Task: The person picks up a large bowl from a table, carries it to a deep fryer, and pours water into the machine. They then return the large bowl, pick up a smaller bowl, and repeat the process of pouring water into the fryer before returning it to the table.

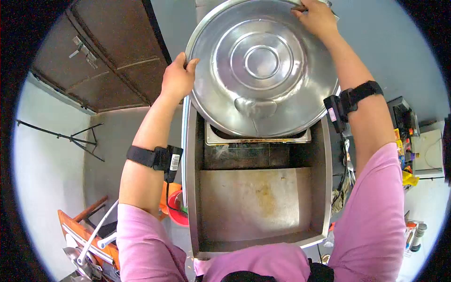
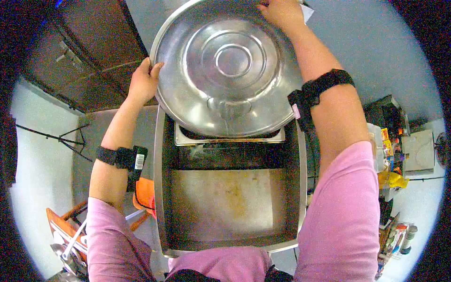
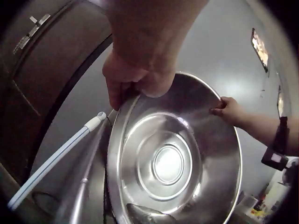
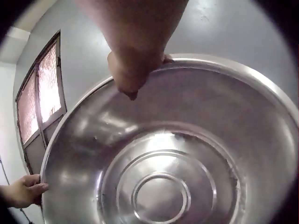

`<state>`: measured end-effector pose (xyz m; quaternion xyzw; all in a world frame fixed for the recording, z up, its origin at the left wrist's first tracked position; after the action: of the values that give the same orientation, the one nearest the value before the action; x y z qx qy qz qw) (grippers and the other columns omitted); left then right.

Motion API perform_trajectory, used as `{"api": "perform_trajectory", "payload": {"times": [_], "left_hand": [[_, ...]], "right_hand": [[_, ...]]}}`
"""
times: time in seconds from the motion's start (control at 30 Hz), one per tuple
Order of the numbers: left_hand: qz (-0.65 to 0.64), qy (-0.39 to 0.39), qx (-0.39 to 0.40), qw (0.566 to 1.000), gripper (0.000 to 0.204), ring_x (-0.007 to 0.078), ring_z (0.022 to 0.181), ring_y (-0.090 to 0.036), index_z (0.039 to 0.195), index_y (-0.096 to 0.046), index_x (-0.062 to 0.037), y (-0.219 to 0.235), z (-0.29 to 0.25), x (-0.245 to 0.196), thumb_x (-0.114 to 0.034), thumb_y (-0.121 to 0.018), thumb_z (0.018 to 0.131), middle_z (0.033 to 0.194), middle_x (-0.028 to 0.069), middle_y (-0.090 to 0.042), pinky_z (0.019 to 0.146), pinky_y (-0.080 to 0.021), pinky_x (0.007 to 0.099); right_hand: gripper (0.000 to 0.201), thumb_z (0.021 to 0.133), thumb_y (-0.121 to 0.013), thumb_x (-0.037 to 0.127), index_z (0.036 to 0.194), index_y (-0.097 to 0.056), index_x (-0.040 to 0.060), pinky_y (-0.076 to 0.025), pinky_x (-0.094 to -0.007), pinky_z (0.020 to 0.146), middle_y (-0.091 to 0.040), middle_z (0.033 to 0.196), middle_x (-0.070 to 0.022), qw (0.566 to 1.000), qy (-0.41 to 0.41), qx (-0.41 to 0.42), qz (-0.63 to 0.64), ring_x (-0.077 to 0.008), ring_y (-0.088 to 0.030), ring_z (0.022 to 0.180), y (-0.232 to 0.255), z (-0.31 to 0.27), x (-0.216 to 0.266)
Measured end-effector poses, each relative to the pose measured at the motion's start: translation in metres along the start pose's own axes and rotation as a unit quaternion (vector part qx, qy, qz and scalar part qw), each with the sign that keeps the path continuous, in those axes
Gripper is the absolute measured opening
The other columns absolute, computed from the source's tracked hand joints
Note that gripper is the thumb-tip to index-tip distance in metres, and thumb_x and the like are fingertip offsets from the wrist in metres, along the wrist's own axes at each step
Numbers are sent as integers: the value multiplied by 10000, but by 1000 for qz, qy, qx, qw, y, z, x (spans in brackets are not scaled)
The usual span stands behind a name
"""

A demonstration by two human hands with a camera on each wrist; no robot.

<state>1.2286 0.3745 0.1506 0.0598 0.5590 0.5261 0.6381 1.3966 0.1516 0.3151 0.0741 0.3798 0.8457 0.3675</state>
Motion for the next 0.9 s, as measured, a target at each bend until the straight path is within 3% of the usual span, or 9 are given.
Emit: {"api": "perform_trajectory", "payload": {"times": [0.07,0.17,0.2,0.43,0.57,0.67,0.77,0.83,0.9], "left_hand": [[-30,6,-2,1000,292,355,725,-526,803,-456,-18,0,1,3,-305,-509,800,731,192,-545,644,-404,401],[-61,33,20,997,317,326,724,-541,822,-482,-6,-2,-5,10,-316,-530,782,728,185,-550,651,-406,386],[-69,46,32,996,328,314,721,-546,830,-491,-1,-5,-9,14,-321,-539,775,725,180,-552,653,-406,382],[-82,128,179,972,369,241,739,-572,913,-533,20,-31,-29,63,-303,-585,742,789,155,-591,701,-431,317],[-165,79,188,965,311,225,717,-571,908,-535,24,-25,-28,39,-236,-586,745,779,159,-590,666,-434,315],[-45,15,107,993,273,219,720,-573,900,-547,24,-14,-15,30,-199,-579,744,785,150,-594,667,-435,310],[-56,-3,83,995,245,217,717,-574,913,-570,-12,18,6,-13,-181,-581,736,814,129,-597,673,-436,304],[-43,-41,55,997,231,204,715,-575,920,-584,-46,29,29,-36,-180,-587,733,834,108,-599,670,-440,298],[-47,-73,14,996,227,191,713,-576,930,-592,-76,40,46,-57,-184,-591,731,848,91,-600,666,-442,292]], "right_hand": [[197,624,-617,182,703,-540,19,-428,-384,683,-560,781,-160,998,-29,29,37,-306,-541,768,-6,4,-4],[287,700,-612,296,724,-510,29,-434,-379,609,-576,715,-115,1000,1,-18,9,-302,-547,689,-7,-6,-16],[307,696,-592,292,790,-544,4,-435,-412,685,-574,791,-174,999,-19,37,14,-342,-545,781,-19,-8,-33],[387,735,-555,412,793,-584,31,-450,-412,668,-589,773,-172,951,-286,115,6,-341,-567,756,-48,-128,-107],[449,737,-520,450,949,-583,58,-452,-391,741,-582,942,-160,860,-312,381,-132,-303,-562,880,-28,-193,-84],[489,718,-540,456,1022,-561,75,-424,-394,805,-553,1029,-160,788,-214,562,-131,-299,-533,959,-34,-220,-70],[544,698,-571,454,1090,-517,80,-388,-399,854,-524,1081,-167,824,-239,509,-67,-303,-487,1028,-24,-176,-76],[557,700,-582,430,1134,-476,97,-370,-398,875,-499,1119,-158,896,-295,318,-101,-297,-449,1074,-2,-131,-91],[541,715,-570,400,1153,-447,106,-370,-402,870,-479,1140,-155,973,-185,140,-10,-306,-433,1081,4,-92,-87]]}}
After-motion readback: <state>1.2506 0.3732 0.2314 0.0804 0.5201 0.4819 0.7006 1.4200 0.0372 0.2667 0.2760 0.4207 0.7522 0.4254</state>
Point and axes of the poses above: each hand's wrist, its own z-axis towards the middle knuckle, its own y-axis out of the back of the hand, x = y × z, the point moved 8 cm from there along z, towards the middle knuckle
